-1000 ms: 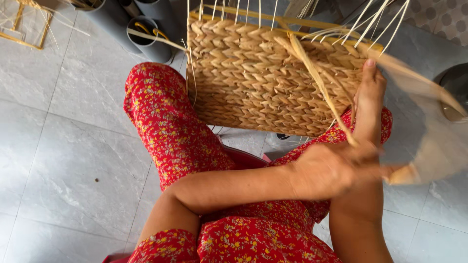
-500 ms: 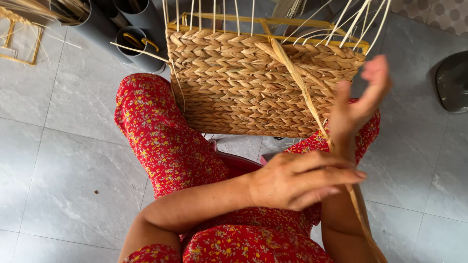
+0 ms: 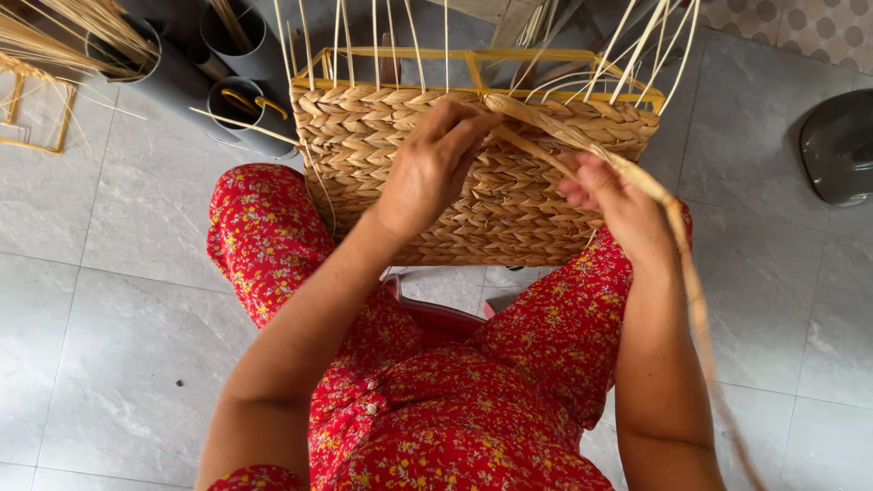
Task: The person soaks bundled dried palm-leaf strips in a red basin of water, carries a bundle to a chair, and sits weaving the strips into a rectangular basket frame on their lap, folding and tucking strands along the rim and trimming excess ends with scissors.
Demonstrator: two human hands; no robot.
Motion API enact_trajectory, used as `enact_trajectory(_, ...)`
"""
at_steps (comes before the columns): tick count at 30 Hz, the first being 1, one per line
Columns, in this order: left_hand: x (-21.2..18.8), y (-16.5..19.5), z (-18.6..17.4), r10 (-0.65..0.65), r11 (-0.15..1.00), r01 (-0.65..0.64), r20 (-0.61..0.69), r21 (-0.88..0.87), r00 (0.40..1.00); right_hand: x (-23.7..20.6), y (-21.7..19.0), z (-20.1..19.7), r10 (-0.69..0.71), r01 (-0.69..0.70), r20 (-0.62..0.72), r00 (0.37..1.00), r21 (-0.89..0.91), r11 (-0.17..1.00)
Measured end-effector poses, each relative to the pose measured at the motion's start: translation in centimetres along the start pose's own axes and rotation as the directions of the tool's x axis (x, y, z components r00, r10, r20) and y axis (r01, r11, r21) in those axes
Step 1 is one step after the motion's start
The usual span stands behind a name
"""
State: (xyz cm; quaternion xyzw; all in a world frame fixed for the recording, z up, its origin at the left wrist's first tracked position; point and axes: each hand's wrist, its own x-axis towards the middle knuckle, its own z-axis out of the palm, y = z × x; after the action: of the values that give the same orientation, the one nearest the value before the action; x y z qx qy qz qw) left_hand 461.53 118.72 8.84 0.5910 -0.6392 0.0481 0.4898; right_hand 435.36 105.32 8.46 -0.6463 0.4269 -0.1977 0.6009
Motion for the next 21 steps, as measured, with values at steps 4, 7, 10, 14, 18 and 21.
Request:
enact_trajectory(4, 1.6, -2.4, 0.7, 0.127, 0.979, -0.158, 0.222, 0.129, 0.967, -2.3, -1.6, -0.9, 0.026, -0.016, 0.299, 0.954, -0.035, 0.999)
enact_trajectory(7, 2.6, -3.8, 1.6, 0.104, 0.968, -0.149, 0.216, 0.201, 0.971, -2.9, -4.0, -2.8, -0.227, 0.13, 0.258, 0.939, 0.345, 0.93)
enact_trajectory(10, 3.5, -4.5, 3.1, 0.009, 0.993, -0.021, 0.109, 0.114, 0.994, -1.3, -6.1, -4.0, -0.411, 0.219, 0.216, 0.886, 0.588, 0.779)
enact_trajectory(14, 3.5, -4.4, 4.0, -0.184, 0.982, 0.188, 0.122, -0.021, 0.975, 1.9, -6.9, -2.8, -0.31, 0.326, -0.175, 0.934, 0.772, 0.546)
enact_trajectory(18, 2.6, -4.2, 3.0, -0.175, 0.971, 0.19, 0.116, -0.144, 0.978, 4.1, -6.4, 0.9, -0.554, 0.539, -0.163, 0.817, -0.129, 0.833)
enact_trajectory(21, 2.7, -4.3, 2.3, -0.141, 0.963, 0.167, 0.131, -0.213, 0.981, 3.5, -6.5, 3.1, -0.493, 0.465, 0.073, 0.867, -0.475, 0.747)
